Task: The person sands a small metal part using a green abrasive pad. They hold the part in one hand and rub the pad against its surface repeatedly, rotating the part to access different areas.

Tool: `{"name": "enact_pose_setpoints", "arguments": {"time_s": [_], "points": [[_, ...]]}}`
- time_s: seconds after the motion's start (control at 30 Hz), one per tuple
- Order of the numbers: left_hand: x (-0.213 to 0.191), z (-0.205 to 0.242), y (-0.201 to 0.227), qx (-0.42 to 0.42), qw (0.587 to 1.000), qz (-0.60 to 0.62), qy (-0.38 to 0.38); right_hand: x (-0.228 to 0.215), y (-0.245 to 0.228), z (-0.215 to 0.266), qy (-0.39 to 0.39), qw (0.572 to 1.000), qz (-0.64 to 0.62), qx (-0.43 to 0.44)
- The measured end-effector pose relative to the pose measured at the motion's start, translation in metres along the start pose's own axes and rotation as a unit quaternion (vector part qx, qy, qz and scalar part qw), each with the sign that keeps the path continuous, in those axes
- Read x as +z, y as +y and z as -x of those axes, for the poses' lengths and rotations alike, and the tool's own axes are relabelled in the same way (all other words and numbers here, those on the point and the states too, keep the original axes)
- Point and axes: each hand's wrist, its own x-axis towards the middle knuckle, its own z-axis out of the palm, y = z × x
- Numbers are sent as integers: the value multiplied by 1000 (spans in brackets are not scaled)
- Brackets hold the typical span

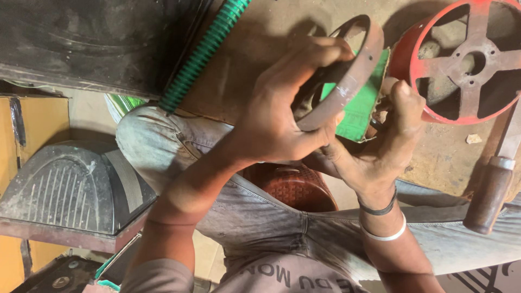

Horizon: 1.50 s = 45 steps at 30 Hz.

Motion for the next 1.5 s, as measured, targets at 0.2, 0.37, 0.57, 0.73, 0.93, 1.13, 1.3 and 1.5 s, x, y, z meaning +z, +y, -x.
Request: {"name": "enact_pose_setpoints", "arguments": {"time_s": [0.2, 0.37, 0.57, 0.73, 0.93, 1.13, 1.3, 1.5], "points": [[1, -5, 10, 7, 1000, -26, -9, -6, 1, -2, -16, 999, 36, -25], [1, -5, 9, -29, 999, 31, -25, -4, -1, 0, 33, 999, 3, 1], [-1, -1, -1, -40, 998, 43, -3, -1, 2, 4, 100, 987, -107, 64], [-7, -3, -10, -26, 999, 11, 22, -1, 6, 8, 135, 980, -126, 69], [-7, -1, -3, -60, 998, 15, 15, 0, 5, 5, 129, 983, -114, 61], [-8, -2, 0, -67, 997, 17, 18, 4, 3, 0, 155, 980, -112, 58], [-9, -2, -1, -47, 999, -25, 11, 7, 6, -2, 166, 975, -141, 40], [-11, -2, -1, -73, 996, 44, 3, 7, 5, -2, 162, 977, -134, 44]]}}
